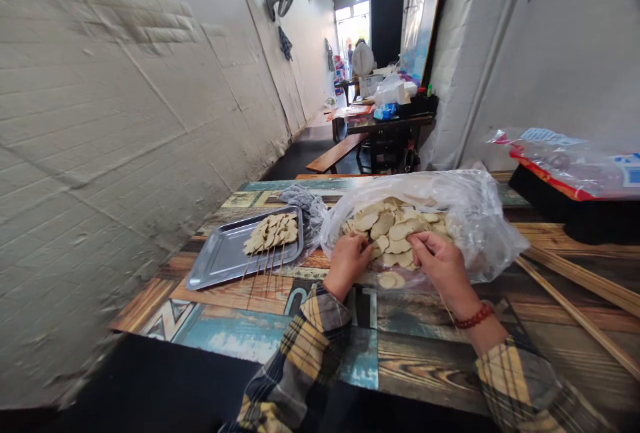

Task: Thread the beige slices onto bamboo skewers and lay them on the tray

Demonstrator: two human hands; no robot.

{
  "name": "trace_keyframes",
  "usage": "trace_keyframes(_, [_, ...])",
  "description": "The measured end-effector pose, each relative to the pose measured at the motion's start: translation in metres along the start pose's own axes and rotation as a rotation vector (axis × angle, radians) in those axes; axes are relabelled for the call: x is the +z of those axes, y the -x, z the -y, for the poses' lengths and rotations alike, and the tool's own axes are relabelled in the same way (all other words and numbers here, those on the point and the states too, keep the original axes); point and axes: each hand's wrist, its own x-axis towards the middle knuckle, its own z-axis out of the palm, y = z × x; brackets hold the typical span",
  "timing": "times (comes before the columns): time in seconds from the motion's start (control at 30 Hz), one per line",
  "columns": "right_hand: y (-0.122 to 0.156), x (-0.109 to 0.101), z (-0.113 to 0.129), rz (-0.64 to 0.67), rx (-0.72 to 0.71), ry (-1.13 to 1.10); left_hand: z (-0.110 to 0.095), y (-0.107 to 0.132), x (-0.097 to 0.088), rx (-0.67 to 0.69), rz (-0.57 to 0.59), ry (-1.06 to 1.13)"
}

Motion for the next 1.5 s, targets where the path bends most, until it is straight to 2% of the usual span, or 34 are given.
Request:
trace_keyframes(0.17, [0.000,0.001,-0.002,0.029,0.033,-0.046,0.000,0.003,0.006,0.040,0.026,-0.159])
trace_keyframes(0.37, [-0.001,0.001,-0.002,0.036,0.046,-0.023,0.002,0.000,0.009,0.016,0.002,-0.034])
trace_keyframes(0.5, [-0.001,0.000,-0.002,0.035,0.056,-0.031,0.004,-0.006,0.009,-0.067,0.003,0.266])
trace_keyframes(0.7, [0.002,0.000,-0.003,0.101,0.038,-0.055,0.007,-0.010,0.006,-0.224,-0.005,0.916])
trace_keyframes(0.83, [0.007,0.003,-0.003,0.231,0.048,-0.061,0.006,-0.009,-0.002,-0.294,-0.084,1.217])
trace_keyframes(0.93, [0.012,0.006,-0.004,0.345,0.030,-0.022,0.005,-0.010,-0.007,-0.337,-0.148,1.354])
trace_keyframes(1.17, [0.018,0.011,-0.006,0.419,-0.065,0.120,0.007,-0.013,-0.010,-0.386,-0.303,1.398])
trace_keyframes(1.5, [0.019,0.011,-0.007,0.413,-0.119,0.207,0.005,-0.012,-0.010,-0.324,-0.308,1.322])
